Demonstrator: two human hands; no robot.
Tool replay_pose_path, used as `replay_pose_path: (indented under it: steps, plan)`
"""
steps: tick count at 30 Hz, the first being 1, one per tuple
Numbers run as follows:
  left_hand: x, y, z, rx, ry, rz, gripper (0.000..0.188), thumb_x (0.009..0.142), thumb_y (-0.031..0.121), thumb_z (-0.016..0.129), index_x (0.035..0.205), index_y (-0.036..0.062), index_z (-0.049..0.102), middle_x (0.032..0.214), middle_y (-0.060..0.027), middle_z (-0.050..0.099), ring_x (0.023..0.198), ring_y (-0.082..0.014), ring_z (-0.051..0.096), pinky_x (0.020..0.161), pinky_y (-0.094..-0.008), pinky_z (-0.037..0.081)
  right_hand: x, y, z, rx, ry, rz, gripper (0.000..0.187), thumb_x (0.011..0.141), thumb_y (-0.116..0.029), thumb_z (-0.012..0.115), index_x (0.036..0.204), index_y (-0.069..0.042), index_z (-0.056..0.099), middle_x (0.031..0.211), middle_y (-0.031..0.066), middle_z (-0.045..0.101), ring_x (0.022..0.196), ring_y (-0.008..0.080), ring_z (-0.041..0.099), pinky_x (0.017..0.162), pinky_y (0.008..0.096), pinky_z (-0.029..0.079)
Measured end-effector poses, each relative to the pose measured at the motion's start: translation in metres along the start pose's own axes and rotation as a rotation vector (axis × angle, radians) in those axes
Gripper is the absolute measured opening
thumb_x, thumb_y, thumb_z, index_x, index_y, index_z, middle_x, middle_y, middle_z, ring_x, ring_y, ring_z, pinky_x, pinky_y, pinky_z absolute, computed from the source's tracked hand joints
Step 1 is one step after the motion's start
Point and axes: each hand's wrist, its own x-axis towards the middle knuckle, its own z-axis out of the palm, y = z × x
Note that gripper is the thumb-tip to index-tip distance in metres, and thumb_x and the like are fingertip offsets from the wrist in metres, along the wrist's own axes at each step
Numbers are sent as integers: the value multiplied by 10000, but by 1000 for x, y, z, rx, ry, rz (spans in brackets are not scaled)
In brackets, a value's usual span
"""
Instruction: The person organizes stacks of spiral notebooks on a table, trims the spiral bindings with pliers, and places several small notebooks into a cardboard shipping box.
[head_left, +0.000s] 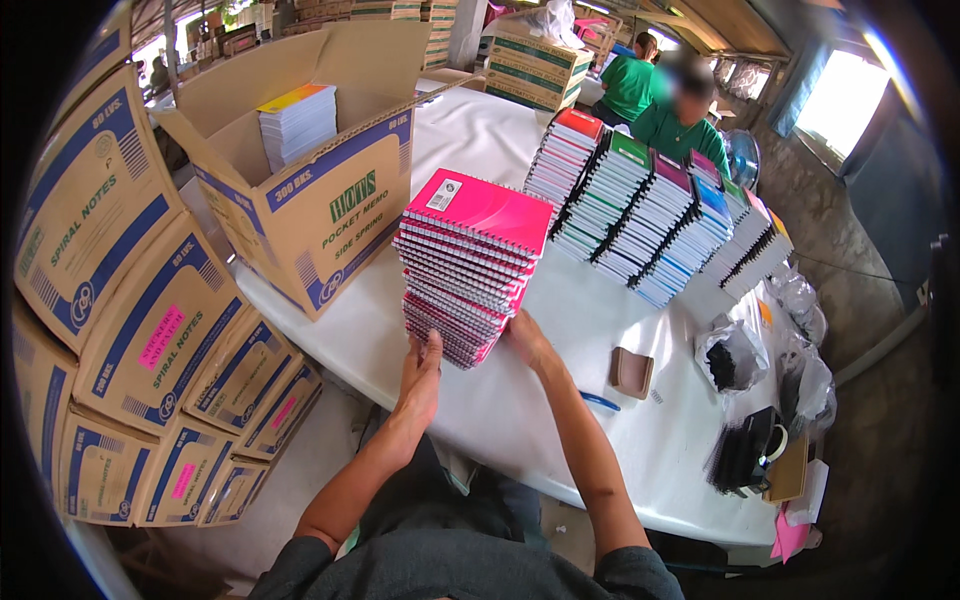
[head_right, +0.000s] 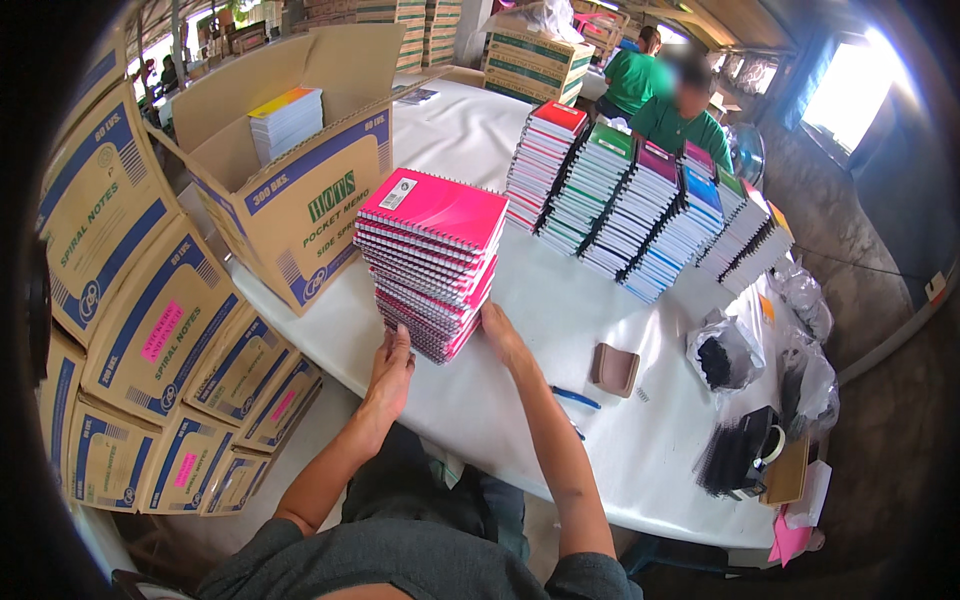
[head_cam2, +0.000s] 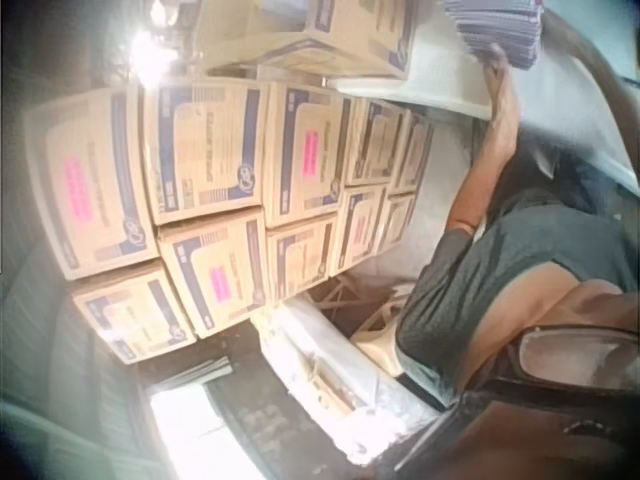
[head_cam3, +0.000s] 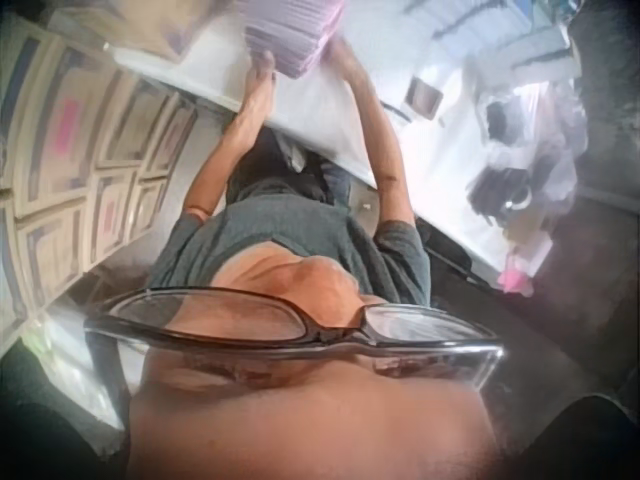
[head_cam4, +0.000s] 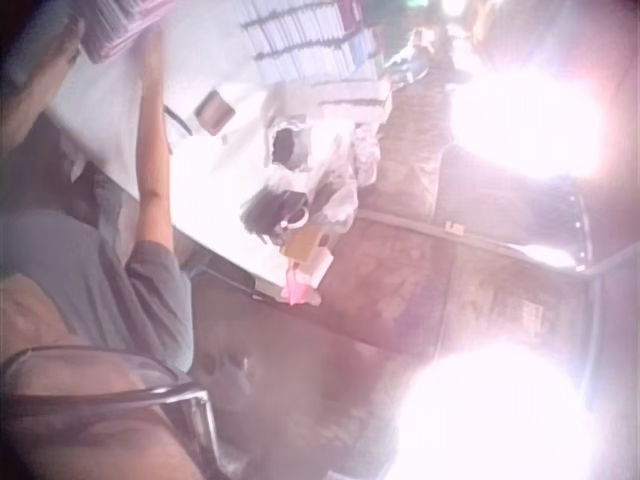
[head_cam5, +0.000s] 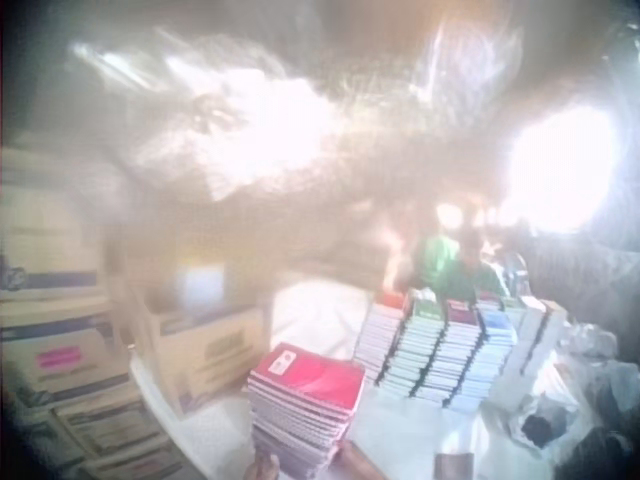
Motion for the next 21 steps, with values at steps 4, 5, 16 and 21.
replay_pose_path:
  steps: [4, 5, 16, 21]
  plan:
    - [33, 11, -14, 44, 3, -38, 682, 955, 570, 483, 1460, 137, 331, 1255, 55, 487, 1061, -100, 428, 957, -301, 349, -10, -1, 41, 103, 91, -13, 746, 984, -598, 342, 1378, 30, 429, 1390, 108, 506, 1242, 196, 473, 1084, 364, 336]
    - [48, 10, -18, 64, 18, -30, 676, 964, 566, 465, 1460, 125, 338, 1297, 40, 491, 1126, -121, 442, 987, -320, 350, -11, -2, 45, 68, 109, -51, 754, 985, -608, 320, 1348, 39, 457, 1360, 100, 526, 1216, 186, 479, 1077, 346, 329]
    - [158, 52, -16, 40, -207, -2, 677, 1004, 549, 352, 1333, -22, 507, 1341, -109, 555, 1243, -188, 495, 1074, -346, 353, 31, -27, 66, -150, 253, -232, 775, 1006, -605, 195, 1237, 45, 548, 983, 41, 570, 821, 118, 408, 815, 278, 382]
    - [220, 65, -7, 44, -310, -12, 672, 1008, 529, 362, 1430, 8, 399, 1424, -96, 480, 1302, -194, 452, 1088, -349, 356, 94, -27, 45, -133, 328, -185, 812, 994, -626, 184, 1273, 56, 525, 1099, 76, 600, 953, 146, 489, 903, 315, 394]
